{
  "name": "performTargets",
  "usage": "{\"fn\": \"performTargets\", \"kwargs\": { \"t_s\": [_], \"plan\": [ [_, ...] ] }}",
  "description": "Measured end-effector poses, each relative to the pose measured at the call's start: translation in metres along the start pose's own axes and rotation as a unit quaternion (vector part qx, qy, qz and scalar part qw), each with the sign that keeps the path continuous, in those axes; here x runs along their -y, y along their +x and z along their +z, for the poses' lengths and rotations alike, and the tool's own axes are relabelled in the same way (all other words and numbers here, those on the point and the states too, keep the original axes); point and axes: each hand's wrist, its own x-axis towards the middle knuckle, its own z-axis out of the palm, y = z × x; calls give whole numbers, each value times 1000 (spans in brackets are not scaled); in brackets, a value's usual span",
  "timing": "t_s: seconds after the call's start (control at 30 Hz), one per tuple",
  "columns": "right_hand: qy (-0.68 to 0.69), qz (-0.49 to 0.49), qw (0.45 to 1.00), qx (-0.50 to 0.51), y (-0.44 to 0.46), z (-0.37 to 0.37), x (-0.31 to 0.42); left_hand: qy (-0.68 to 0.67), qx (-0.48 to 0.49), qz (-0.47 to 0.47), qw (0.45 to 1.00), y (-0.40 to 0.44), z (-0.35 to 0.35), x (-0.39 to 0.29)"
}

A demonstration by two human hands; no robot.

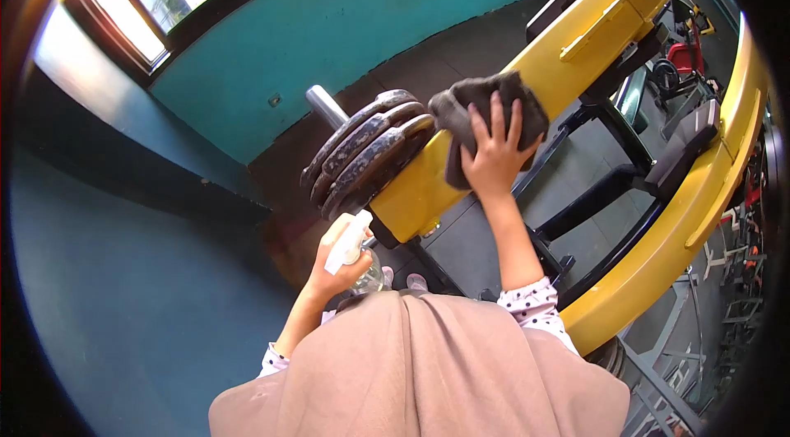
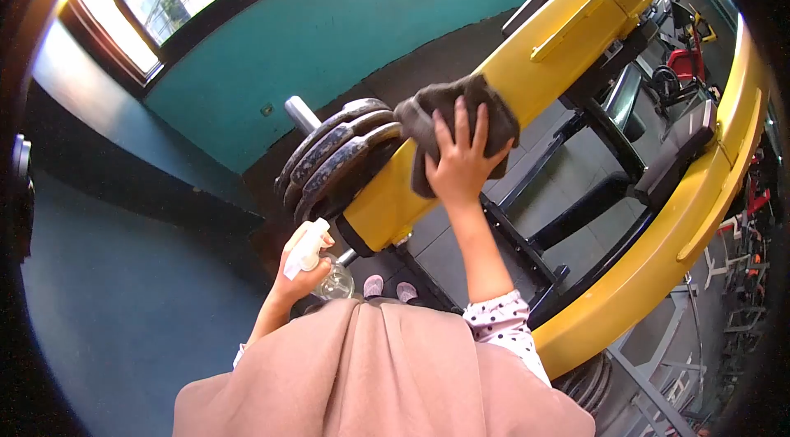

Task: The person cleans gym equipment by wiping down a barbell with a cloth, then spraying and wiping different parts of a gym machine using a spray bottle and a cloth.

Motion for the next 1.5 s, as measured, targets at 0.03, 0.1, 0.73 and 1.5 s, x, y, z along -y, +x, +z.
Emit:
{"fn": "performTargets", "kwargs": {
  "t_s": [0.03, 0.1, 0.73, 1.5],
  "plan": [
    [16, -13, 999, 37, -16, 1, 8, 11, 5, 2, 1000, -1, -1, 1],
    [36, -49, 991, 116, -50, 5, 28, -7, 27, -12, 1000, -4, -1, 4],
    [-40, -155, 984, -76, 75, -20, -89, 10, -54, -5, 998, -62, 2, 6],
    [174, -424, 888, 23, -70, 39, -35, -17, -77, -16, 997, -70, 19, -1]
  ]
}}
